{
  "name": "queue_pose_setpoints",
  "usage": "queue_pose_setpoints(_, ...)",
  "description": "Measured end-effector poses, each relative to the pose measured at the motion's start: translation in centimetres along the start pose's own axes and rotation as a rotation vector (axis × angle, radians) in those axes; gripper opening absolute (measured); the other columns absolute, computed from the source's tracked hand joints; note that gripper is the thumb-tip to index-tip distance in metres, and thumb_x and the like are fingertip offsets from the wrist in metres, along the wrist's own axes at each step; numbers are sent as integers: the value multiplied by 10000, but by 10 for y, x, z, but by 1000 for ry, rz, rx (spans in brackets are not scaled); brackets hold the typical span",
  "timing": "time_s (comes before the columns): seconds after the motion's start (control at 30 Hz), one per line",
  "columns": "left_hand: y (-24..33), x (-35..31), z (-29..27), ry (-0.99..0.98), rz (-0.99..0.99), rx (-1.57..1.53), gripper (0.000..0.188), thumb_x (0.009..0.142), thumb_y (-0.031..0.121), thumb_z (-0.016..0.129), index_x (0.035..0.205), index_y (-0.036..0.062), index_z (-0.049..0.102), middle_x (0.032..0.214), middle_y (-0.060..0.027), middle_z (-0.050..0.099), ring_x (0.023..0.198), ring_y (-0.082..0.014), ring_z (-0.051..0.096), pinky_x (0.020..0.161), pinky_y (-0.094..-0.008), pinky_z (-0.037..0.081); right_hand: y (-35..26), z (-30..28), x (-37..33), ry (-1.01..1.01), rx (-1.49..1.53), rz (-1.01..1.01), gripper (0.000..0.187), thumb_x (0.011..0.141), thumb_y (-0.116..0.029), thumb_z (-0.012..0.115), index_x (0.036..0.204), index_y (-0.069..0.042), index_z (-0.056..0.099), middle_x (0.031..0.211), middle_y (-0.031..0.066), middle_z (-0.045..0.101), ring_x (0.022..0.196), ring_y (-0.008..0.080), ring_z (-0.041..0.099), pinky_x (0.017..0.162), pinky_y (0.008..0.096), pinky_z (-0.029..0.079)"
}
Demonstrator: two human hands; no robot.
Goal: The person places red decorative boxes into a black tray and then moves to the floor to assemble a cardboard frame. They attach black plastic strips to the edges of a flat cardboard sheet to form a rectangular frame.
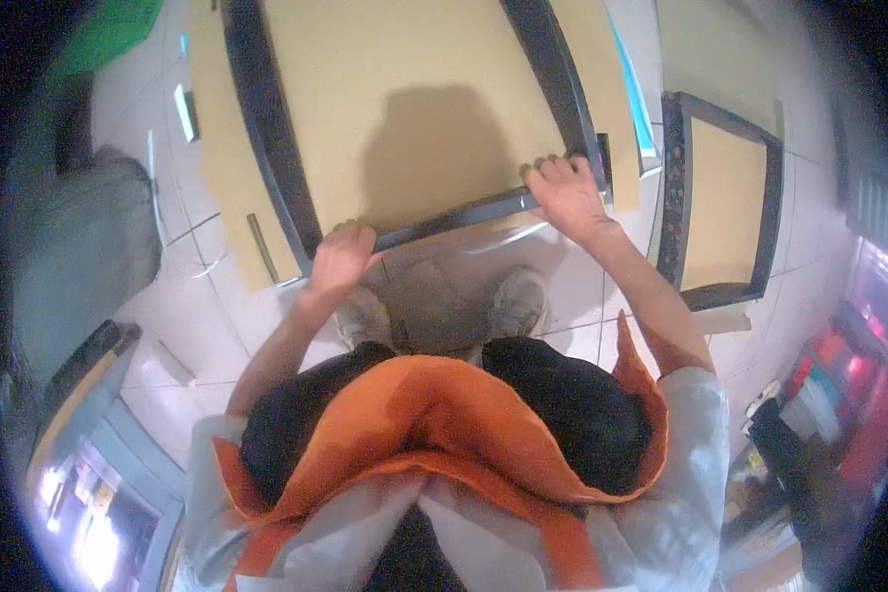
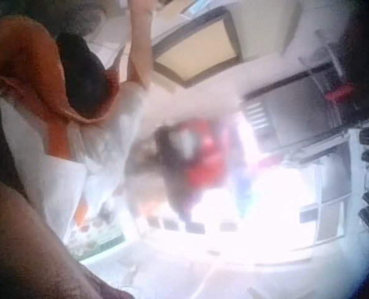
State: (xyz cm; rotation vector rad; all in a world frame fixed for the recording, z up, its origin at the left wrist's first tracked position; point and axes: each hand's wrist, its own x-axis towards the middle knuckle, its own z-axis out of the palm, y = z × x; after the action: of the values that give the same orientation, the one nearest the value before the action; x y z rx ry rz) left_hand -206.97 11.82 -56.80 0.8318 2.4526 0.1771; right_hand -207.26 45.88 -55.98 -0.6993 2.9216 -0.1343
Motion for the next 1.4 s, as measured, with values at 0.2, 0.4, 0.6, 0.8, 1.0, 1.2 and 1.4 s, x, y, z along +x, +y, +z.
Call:
queue_pose_setpoints(0.2,-10,-18,-13,209,-6,113,426,648,325,691,943,57,541,829,-72,582,792,-238,565,984,-486,263,19,15,-35,86,-249,-2,184,675,-107,566,852,-98,516,754,43,511,891,185,518,1013,610,157)
queue_pose_setpoints(0.4,-37,-60,-10,111,94,306,465,679,408,658,984,74,549,877,-61,576,973,-194,494,1043,-584,83,-14,1,-70,-118,-150,-81,488,642,-354,662,1010,-58,538,887,62,554,954,207,515,1016,621,111)
queue_pose_setpoints(0.6,-62,-116,21,-131,352,-80,404,754,336,625,1071,101,540,1014,-103,554,1047,-229,472,1033,-548,174,-46,-37,-125,-481,311,-35,574,723,-552,588,1103,-125,538,1047,81,571,1175,242,415,1017,618,6)
queue_pose_setpoints(0.8,-114,23,-98,543,-255,-401,548,809,296,571,1218,-34,417,1251,-215,425,1149,-327,419,987,-386,311,59,-66,30,317,540,452,598,778,-283,626,1228,27,384,1233,214,440,1188,327,389,981,372,314)
queue_pose_setpoints(1.0,-139,163,-142,578,-542,-982,574,741,197,643,1204,-61,423,1116,-176,547,1011,-247,535,877,-326,405,149,-12,156,262,811,939,589,746,-316,658,1185,17,449,1084,201,562,964,291,572,798,368,451)
queue_pose_setpoints(1.2,-150,150,-100,484,-458,-1025,325,724,82,610,1030,-11,555,955,-89,589,830,-170,543,744,-285,430,136,4,136,244,1025,681,443,762,-356,638,1050,-25,577,914,141,634,809,183,616,720,288,467)
queue_pose_setpoints(1.4,-146,138,-121,442,-297,-640,400,884,335,470,977,-47,545,911,-158,563,845,-241,528,783,-307,398,123,-21,131,161,814,675,313,867,-269,504,1129,-103,548,1052,122,591,955,252,566,822,322,430)
